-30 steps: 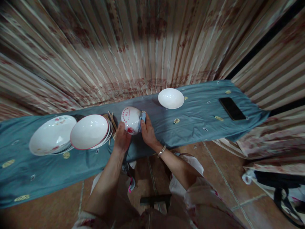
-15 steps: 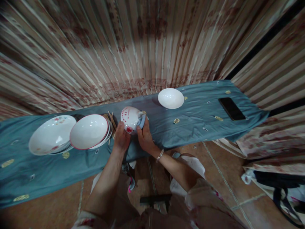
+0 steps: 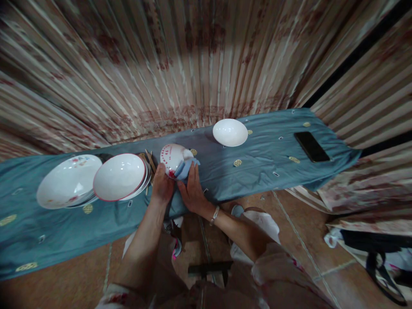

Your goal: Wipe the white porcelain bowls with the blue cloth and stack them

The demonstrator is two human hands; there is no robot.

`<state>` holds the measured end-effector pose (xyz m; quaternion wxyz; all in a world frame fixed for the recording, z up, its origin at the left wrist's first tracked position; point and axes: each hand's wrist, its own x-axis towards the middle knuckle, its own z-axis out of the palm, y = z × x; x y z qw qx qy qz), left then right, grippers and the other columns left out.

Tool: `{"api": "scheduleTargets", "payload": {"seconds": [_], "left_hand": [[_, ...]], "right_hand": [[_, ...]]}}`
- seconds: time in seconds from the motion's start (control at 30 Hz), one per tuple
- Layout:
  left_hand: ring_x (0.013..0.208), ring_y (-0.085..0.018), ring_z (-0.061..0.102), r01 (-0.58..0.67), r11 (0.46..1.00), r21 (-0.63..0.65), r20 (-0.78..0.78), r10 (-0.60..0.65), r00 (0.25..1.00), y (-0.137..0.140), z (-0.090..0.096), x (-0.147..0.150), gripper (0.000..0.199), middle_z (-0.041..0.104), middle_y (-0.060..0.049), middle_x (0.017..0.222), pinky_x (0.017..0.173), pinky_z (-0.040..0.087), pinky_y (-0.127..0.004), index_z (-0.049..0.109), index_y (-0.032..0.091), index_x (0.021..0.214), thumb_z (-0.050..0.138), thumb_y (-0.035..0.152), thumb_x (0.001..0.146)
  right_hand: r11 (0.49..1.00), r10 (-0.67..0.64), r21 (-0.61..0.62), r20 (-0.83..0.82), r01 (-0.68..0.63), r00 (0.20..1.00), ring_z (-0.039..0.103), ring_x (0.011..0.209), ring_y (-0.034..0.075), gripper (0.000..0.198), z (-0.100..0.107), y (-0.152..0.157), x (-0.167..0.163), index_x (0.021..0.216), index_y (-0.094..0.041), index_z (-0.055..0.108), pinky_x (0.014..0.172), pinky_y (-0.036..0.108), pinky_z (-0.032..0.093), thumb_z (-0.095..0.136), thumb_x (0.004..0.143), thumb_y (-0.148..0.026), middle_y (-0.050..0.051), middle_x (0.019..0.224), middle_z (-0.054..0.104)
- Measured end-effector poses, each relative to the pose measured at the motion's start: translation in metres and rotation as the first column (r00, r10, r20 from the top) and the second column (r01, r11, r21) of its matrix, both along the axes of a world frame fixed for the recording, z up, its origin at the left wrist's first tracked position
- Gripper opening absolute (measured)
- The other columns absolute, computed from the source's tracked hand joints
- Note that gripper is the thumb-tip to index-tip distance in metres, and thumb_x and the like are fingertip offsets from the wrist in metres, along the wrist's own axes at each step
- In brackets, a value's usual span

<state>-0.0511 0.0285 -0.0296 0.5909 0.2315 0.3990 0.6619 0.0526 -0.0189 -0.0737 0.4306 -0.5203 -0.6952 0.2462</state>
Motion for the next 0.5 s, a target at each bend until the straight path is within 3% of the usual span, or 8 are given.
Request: {"api": "scheduleTargets", "payload": {"seconds": [0.13,0.3,0.5], "left_hand": [[0.089,-0.018,0.073,-0.006,1.000,-0.004,0.045,0.006,0.999,-0.001,0.002,0.001,0.027,0.076,-0.007,0.092,0.093,0.056,-0.033,0.066,0.016,0.098,0.059,0.041,0.092],[0.093,-0.020,0.073,0.001,1.000,-0.023,0.053,0.000,0.999,-0.001,0.004,0.002,0.030,0.075,-0.007,0.090,0.092,0.056,-0.033,0.065,0.015,0.098,0.062,0.044,0.090],[0.098,-0.018,0.070,-0.003,1.000,-0.010,-0.026,0.002,1.000,-0.001,-0.002,-0.002,0.029,0.075,-0.005,0.098,0.093,0.054,-0.030,0.065,0.017,0.099,0.062,0.044,0.090]], "right_hand": [[0.999,0.027,0.028,0.087,-0.029,0.996,0.001,0.157,0.034,0.076,-0.002,-0.007,0.001,0.161,-0.009,-0.006,0.124,0.064,0.022,0.033,0.104,-0.042,0.024,0.169,0.002],[0.995,0.078,0.046,0.171,-0.087,0.982,-0.003,0.157,0.037,0.076,0.000,-0.014,0.002,0.161,-0.006,-0.001,0.123,0.064,0.024,0.037,0.103,-0.040,0.025,0.168,-0.008],[0.984,0.125,0.091,0.248,-0.151,0.961,0.001,0.156,0.042,0.074,0.001,-0.016,0.006,0.161,-0.008,0.005,0.120,0.067,0.027,0.040,0.102,-0.036,0.027,0.168,-0.003]]}}
